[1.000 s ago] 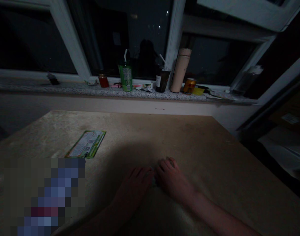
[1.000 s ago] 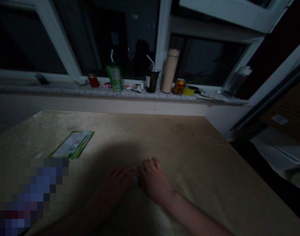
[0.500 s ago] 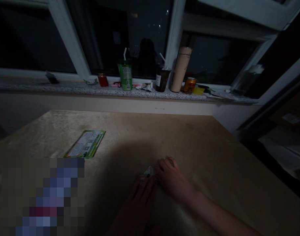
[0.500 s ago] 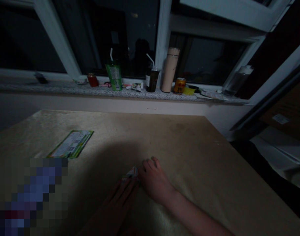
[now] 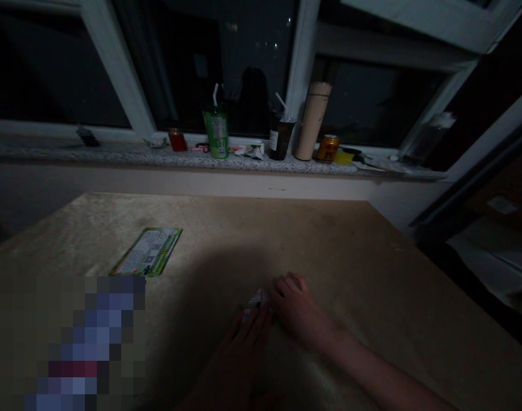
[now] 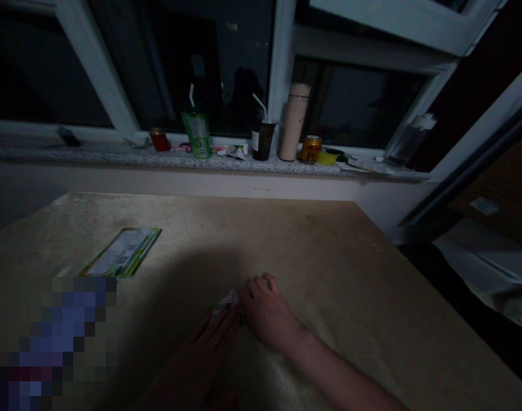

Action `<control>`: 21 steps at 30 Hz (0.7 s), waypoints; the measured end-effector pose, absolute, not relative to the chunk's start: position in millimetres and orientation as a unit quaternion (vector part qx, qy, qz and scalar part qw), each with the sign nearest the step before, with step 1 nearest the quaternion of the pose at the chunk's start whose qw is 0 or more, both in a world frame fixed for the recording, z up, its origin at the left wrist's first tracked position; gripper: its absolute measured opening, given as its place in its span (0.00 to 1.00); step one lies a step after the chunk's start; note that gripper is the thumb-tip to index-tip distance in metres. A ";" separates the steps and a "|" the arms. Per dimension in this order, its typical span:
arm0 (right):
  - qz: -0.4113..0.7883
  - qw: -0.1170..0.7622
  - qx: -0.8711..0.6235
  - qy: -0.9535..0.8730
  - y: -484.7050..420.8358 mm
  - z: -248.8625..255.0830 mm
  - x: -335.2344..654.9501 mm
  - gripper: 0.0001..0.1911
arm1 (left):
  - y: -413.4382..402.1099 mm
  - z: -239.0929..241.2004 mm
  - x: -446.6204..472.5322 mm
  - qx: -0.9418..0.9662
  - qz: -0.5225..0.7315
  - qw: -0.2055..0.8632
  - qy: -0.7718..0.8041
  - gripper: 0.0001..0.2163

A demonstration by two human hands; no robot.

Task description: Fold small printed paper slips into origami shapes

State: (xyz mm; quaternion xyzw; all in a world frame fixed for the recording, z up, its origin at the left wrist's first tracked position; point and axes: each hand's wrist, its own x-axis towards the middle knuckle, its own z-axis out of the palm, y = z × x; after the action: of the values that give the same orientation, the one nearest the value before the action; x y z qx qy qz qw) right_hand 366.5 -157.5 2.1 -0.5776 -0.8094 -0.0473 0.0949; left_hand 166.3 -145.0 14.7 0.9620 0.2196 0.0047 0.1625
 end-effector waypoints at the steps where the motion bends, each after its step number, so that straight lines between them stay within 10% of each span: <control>1: -0.048 0.094 -0.578 -0.809 -157.5 1.6 366.5 0.06 | -145.0 13.3 166.3 0.962 0.012 0.161 0.219 0.43; 21: -0.065 0.184 -0.493 -0.848 -193.6 13.9 371.6 0.21 | -143.2 5.3 169.3 0.962 0.036 0.154 0.222 0.43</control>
State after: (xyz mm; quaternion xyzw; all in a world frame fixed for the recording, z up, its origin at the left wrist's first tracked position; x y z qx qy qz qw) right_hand 371.6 -193.6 13.9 -0.4929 -0.8479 -0.0647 0.1844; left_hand 169.3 -143.2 5.3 0.9621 0.2221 0.0358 0.1543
